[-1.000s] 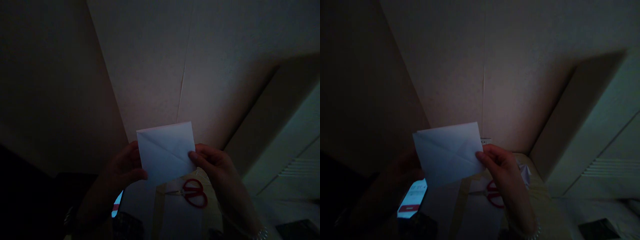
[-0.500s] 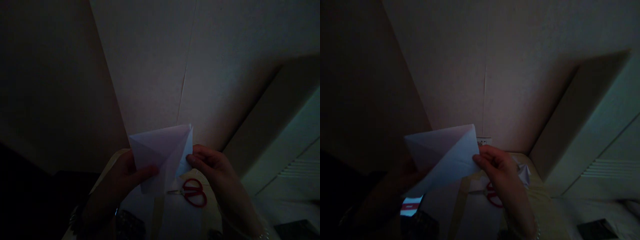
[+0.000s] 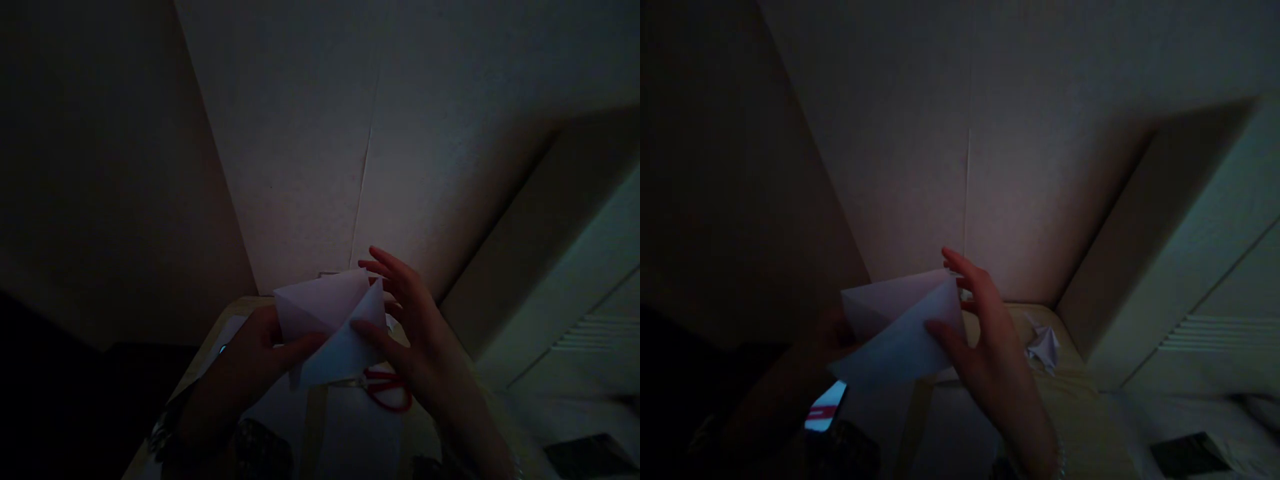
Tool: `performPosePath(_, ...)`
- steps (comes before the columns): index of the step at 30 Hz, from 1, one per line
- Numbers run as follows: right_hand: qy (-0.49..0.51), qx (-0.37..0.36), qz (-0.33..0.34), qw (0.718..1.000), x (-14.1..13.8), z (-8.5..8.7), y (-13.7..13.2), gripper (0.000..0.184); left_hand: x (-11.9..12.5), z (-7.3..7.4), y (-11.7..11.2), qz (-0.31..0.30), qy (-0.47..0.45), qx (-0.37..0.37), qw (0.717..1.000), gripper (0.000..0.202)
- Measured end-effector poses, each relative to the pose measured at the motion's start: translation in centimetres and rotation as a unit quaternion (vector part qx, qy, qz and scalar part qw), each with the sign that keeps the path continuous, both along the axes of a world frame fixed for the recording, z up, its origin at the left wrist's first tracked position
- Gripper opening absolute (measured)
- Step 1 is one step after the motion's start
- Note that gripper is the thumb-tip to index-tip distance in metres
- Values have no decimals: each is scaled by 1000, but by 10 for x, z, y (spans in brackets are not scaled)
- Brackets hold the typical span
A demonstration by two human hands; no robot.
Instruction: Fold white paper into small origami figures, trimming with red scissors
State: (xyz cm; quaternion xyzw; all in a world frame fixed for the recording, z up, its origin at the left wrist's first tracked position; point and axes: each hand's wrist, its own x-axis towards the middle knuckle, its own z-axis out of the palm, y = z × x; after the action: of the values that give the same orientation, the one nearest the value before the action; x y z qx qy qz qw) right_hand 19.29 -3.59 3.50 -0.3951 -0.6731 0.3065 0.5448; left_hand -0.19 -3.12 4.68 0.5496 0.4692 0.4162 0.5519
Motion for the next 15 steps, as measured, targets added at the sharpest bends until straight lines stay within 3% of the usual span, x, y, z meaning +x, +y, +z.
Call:
performPosePath(5, -5, 63, -19, 998, 0, 0, 2, 19, 1, -2, -3, -4, 0, 7, 1000, 19)
performPosePath(8, 7, 90, -53, 995, -2, -1, 2, 21, -2, -5, -4, 18, -24, 32, 999, 22)
performPosePath(11, 13, 114, -95, 989, -3, -1, 0, 24, -6, -7, -3, -87, -66, 120, 987, 30)
performPosePath(13, 13, 125, -116, 985, -5, 0, 0, 25, -5, -5, -3, -112, -95, 100, 984, 38)
performPosePath(15, 9, 136, -130, 982, -6, 1, -1, 24, -1, -3, -5, -81, -93, 65, 990, 41)
